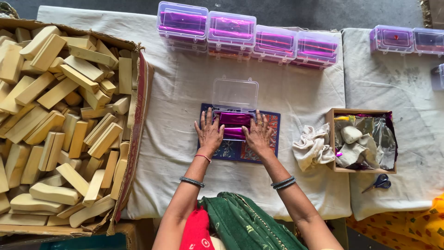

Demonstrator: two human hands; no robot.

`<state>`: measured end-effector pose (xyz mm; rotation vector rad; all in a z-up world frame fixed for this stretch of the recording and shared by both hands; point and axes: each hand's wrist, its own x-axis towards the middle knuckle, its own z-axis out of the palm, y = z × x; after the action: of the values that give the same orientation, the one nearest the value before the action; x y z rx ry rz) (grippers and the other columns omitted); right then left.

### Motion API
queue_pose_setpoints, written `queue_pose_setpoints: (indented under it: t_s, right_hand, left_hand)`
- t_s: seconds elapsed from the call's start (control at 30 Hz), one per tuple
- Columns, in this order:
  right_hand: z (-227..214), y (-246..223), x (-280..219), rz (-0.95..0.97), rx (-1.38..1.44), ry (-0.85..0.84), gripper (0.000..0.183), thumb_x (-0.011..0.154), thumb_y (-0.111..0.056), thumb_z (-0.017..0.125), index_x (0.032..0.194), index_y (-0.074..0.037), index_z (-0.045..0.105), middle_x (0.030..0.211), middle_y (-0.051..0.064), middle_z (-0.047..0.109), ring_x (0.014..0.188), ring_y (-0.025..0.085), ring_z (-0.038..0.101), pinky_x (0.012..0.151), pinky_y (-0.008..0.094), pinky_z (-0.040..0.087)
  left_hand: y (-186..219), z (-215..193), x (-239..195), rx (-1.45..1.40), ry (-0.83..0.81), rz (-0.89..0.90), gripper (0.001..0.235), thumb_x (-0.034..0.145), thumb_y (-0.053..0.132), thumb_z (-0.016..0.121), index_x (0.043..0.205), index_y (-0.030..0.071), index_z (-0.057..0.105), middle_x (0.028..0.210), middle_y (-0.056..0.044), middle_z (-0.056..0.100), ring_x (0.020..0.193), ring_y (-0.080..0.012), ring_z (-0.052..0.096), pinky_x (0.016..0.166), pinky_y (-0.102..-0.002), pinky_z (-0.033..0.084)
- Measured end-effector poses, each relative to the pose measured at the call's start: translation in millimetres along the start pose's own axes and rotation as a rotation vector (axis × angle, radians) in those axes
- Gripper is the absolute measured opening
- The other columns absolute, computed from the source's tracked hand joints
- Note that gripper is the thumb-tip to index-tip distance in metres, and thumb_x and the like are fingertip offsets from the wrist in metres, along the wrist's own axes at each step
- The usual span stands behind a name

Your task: The person sits at a table and cleans several small wooden blocks using a white cloth. They pick up a block from a large cardboard box, wipe it thoroughly with the cloth, and place it on a patterned mat on the table. The person repeats this process for multiple blocks.

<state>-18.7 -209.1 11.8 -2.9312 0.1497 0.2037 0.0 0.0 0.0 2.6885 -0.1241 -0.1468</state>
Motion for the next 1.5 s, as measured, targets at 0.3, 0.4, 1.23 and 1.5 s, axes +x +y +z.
queue_pose_setpoints:
  t_s: [0.3,0.4,1.23,1.5]
  right_hand:
    - [-27,2,-25,-0.057,0.174,0.27,0.036,0.093,-0.023,0.07,0.124,-0.005,0.07,0.154,0.013,0.047,0.139,0.03,0.045,0.107,0.046,0.042]
    - [-31,1,-24,-0.126,0.137,0.364,0.038,0.091,-0.024,0.071,0.124,-0.005,0.071,0.151,0.014,0.048,0.139,0.032,0.044,0.113,0.049,0.039]
    - [27,0,6,0.124,0.27,0.181,0.03,0.09,-0.027,0.073,0.117,-0.015,0.076,0.163,0.006,0.036,0.151,0.034,0.025,0.114,0.06,0.029]
    - [6,-4,4,-0.009,0.092,0.22,0.022,0.089,-0.026,0.073,0.109,-0.021,0.079,0.158,0.005,0.044,0.149,0.033,0.03,0.108,0.055,0.03]
  left_hand:
    - [11,-21,-14,-0.085,0.153,0.02,0.055,0.092,0.028,0.068,0.145,0.015,0.056,0.165,-0.006,0.029,0.153,-0.0264,0.023,0.123,-0.058,0.021]
    - [17,-17,-11,-0.066,0.168,0.041,0.056,0.091,0.029,0.069,0.143,0.015,0.057,0.163,-0.007,0.03,0.152,-0.0277,0.024,0.121,-0.059,0.02]
    - [53,2,-13,0.107,0.028,0.332,0.067,0.093,0.038,0.064,0.154,0.018,0.046,0.169,-0.008,0.022,0.157,-0.0256,0.015,0.124,-0.059,0.008]
    - [51,8,-10,0.125,-0.048,0.34,0.067,0.096,0.042,0.059,0.157,0.022,0.04,0.171,-0.005,0.017,0.157,-0.0228,0.015,0.124,-0.059,0.008]
